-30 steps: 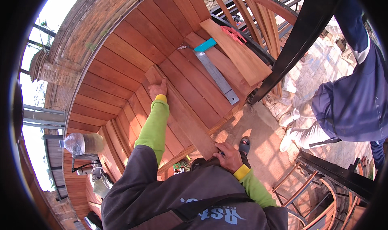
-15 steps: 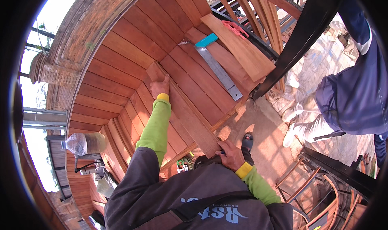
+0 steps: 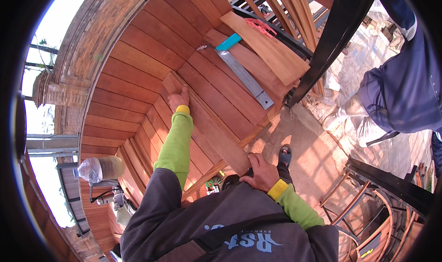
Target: The person fits wooden planks into a curved wooden wall structure, repeatedly adjusting their position to ensure a snug fit. They use a small tool to tap the planks into place and occasionally mark the wood with a pen. Another person wearing a hat is visible nearby.
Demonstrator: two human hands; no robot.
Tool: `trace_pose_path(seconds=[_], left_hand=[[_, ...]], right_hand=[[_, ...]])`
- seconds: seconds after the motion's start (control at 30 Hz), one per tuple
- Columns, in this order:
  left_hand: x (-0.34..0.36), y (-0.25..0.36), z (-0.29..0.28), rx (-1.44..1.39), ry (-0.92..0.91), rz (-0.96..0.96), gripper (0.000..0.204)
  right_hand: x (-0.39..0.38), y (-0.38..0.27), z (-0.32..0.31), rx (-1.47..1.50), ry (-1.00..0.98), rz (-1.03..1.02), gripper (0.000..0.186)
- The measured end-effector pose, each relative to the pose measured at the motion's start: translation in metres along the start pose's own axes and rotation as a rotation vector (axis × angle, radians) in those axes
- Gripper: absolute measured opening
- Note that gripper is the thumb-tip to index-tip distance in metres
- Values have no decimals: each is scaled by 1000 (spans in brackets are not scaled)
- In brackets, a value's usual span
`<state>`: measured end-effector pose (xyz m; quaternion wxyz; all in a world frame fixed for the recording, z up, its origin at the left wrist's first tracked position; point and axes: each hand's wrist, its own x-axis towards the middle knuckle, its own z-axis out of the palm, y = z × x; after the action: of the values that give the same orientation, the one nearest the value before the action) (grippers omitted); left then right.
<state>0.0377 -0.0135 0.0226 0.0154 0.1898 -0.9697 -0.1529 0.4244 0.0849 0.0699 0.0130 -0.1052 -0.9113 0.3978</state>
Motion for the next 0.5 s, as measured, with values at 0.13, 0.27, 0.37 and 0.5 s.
trace_pose_path(seconds=[0.13,0.27,0.37,0.5], left_hand=[[-2,0,-1,-19,11,34,88],[-5,3,-5,-28,9,35,86],[0,0,-2,-31,25,38,86],[3,-3,1,-40,32,64,87]], right_hand=[[-2,3,10,-7,13,-24,73],[-3,1,9,-9,41,-31,70],[-4,10,17,60,124,-76,65],[-8,18,29,146,181,-47,59]])
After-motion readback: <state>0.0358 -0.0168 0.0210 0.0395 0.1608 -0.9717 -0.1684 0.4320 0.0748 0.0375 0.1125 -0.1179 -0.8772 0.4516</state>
